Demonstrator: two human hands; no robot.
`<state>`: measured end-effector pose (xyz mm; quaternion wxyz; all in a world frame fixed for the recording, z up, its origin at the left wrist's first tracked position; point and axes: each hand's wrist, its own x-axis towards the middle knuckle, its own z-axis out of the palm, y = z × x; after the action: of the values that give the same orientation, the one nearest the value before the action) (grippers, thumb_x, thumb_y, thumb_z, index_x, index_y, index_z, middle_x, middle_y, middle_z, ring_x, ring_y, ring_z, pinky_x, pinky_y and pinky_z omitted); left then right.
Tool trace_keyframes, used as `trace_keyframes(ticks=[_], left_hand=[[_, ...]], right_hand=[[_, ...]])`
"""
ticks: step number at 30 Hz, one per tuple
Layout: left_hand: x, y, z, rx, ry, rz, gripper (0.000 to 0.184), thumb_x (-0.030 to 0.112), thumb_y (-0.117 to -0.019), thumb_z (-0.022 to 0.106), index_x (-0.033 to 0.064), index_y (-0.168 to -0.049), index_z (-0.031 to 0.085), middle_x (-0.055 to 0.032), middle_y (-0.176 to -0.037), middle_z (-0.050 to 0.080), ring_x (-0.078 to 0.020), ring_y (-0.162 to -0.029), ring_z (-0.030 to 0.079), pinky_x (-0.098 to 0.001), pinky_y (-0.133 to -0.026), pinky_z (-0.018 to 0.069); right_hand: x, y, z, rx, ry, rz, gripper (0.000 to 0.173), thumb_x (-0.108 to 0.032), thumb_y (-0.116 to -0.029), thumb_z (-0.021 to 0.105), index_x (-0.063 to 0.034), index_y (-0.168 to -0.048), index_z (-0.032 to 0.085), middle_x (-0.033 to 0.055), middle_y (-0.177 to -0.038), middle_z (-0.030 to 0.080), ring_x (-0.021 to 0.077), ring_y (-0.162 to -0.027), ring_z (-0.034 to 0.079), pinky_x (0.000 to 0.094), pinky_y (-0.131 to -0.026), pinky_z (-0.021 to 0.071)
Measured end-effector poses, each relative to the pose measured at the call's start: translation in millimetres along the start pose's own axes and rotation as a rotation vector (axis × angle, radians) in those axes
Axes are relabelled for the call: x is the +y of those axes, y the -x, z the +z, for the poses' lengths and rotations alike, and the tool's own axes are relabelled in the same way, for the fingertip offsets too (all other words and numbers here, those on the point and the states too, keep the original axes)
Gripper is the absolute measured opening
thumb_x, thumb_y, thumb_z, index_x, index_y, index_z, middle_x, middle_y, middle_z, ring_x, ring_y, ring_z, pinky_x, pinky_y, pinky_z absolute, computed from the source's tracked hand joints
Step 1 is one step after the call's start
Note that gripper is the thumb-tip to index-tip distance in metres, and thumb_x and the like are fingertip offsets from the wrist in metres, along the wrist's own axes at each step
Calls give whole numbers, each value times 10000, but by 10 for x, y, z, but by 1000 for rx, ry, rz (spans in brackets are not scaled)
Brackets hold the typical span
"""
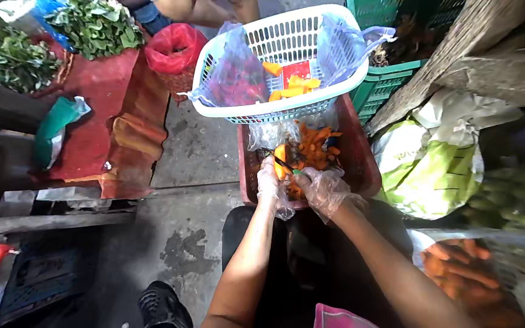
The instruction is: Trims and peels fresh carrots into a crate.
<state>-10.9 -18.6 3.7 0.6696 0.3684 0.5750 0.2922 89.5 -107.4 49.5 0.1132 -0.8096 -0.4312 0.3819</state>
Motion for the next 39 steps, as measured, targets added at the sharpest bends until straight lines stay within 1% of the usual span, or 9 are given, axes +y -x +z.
trace_keyframes(ticks=[6, 10, 13, 15, 17, 19, 24, 31, 39], left_hand=[[-42, -29, -47, -21, -53, 30, 375, 340, -1128, 321, 86, -1246, 571, -68, -916, 583, -157, -748, 566, -334, -664, 503], [-12, -25, -25, -55, 105, -97, 306, 340, -1099, 404, 98, -1093, 590, -55, -830, 576, -149, -667, 557, -301, -581, 488], [61, 48, -54, -110, 178, -141, 319, 344, -1099, 382, 101, -1019, 573, -45, -784, 573, -130, -616, 560, -268, -541, 492], [77, 64, -60, -142, 214, -143, 351, 357, -1101, 370, 100, -994, 582, -41, -758, 596, -113, -579, 566, -244, -503, 488], [69, 59, -59, -194, 220, -116, 371, 378, -1107, 354, 109, -1026, 595, -40, -780, 624, -110, -597, 582, -245, -520, 498], [61, 66, -33, -210, 229, -84, 383, 380, -1111, 348, 105, -1040, 605, -45, -790, 644, -112, -600, 592, -245, -521, 501], [33, 88, -70, -281, 314, -11, 375, 355, -1112, 313, 109, -1101, 595, -46, -823, 651, -101, -610, 601, -223, -529, 509], [-15, 97, -104, -307, 155, 177, 318, 118, -927, 477, 64, -1234, 540, -2, -816, 589, -66, -617, 570, -216, -576, 524], [-53, 40, -115, -301, 189, 279, 158, 153, -921, 493, 118, -1061, 557, 28, -714, 580, -62, -554, 555, -220, -540, 517]], right_hand=[[-63, -63, 27, 52, 77, -13, 472, -500, -1067, 493, -124, -1285, 678, 204, -1148, 718, 402, -1135, 672, 620, -953, 506], [-65, -330, 33, 88, 42, 121, 496, -526, -1072, 451, -164, -1355, 638, 208, -1239, 690, 417, -1174, 654, 641, -952, 510], [78, -459, -23, 77, -112, 42, 385, -238, -1091, 490, -119, -1446, 577, 234, -1358, 625, 429, -1240, 609, 644, -1007, 482], [167, -397, -28, 71, -496, 3, 358, -241, -1139, 351, -82, -1319, 616, 159, -1118, 656, 263, -968, 636, 450, -837, 539], [142, -309, -28, 13, -934, 105, 502, -457, -1133, 261, -114, -1058, 620, -13, -697, 472, 76, -557, 445, 236, -513, 412], [169, -254, -47, -58, -1128, 180, 511, -506, -1117, 284, -115, -1026, 601, -39, -648, 424, 51, -499, 397, 198, -463, 366], [311, -258, 56, -26, -1099, 41, 392, -369, -1140, 305, -133, -1284, 583, -43, -718, 439, 39, -536, 398, 192, -489, 368], [399, -286, 109, 85, -987, -68, 426, -335, -1141, 297, -74, -1234, 620, -24, -732, 486, 51, -577, 441, 226, -539, 422], [429, -329, 185, 191, -730, -184, 350, -251, -1110, 453, -22, -1302, 637, 184, -1172, 680, 249, -1036, 653, 464, -929, 535]])
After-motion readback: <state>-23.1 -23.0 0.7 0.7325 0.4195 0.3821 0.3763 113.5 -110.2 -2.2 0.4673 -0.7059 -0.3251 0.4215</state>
